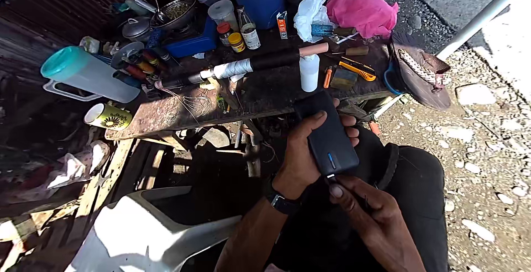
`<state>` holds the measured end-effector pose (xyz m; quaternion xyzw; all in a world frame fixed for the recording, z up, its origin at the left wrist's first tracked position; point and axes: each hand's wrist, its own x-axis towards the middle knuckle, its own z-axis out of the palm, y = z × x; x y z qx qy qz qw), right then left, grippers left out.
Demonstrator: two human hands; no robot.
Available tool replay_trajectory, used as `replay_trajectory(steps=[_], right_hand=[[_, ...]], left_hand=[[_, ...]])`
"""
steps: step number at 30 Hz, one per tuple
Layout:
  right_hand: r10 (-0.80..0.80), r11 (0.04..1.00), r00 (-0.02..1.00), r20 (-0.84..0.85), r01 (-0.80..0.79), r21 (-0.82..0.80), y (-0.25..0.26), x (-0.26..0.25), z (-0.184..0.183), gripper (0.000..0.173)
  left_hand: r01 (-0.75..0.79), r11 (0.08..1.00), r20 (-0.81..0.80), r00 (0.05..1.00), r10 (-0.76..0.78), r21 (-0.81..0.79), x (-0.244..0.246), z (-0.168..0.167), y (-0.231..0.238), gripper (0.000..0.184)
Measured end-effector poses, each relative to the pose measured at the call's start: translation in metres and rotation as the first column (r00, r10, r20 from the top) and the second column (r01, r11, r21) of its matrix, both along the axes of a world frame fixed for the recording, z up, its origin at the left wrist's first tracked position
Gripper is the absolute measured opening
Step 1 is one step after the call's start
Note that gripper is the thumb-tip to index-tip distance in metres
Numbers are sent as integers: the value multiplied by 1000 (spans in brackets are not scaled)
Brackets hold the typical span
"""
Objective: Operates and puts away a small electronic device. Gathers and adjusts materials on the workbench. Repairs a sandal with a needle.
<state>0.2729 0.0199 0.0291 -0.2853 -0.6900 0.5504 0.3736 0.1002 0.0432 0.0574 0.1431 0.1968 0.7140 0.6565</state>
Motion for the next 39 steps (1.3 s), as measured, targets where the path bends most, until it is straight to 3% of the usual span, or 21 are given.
replay_trajectory(steps=[14,20,26,31,33,39], right_hand=[[-13,999,1000,29,14,-48,4,6,-4,27],[-11,1000,999,44,11,-15,2,5,-1,32],[-3,1000,998,57,3,-10,-2,4,-2,33],[31,999,997,75,-30,-19,-13,16,-9,33],[-9,998,1000,10,10,-59,-11,21,-5,31],[-42,997,997,-60,38,-73,5,9,18,29]], left_hand=[[40,999,-26,999,-40,-3,7,-3,10,52],[52,999,-158,986,-53,-6,8,6,7,57],[4,1000,-207,978,-5,-4,7,13,4,60],[-133,987,-263,953,152,91,-25,24,11,63],[-135,985,-244,957,157,105,-40,32,10,66],[-65,992,2,998,66,-104,-35,25,1,65]])
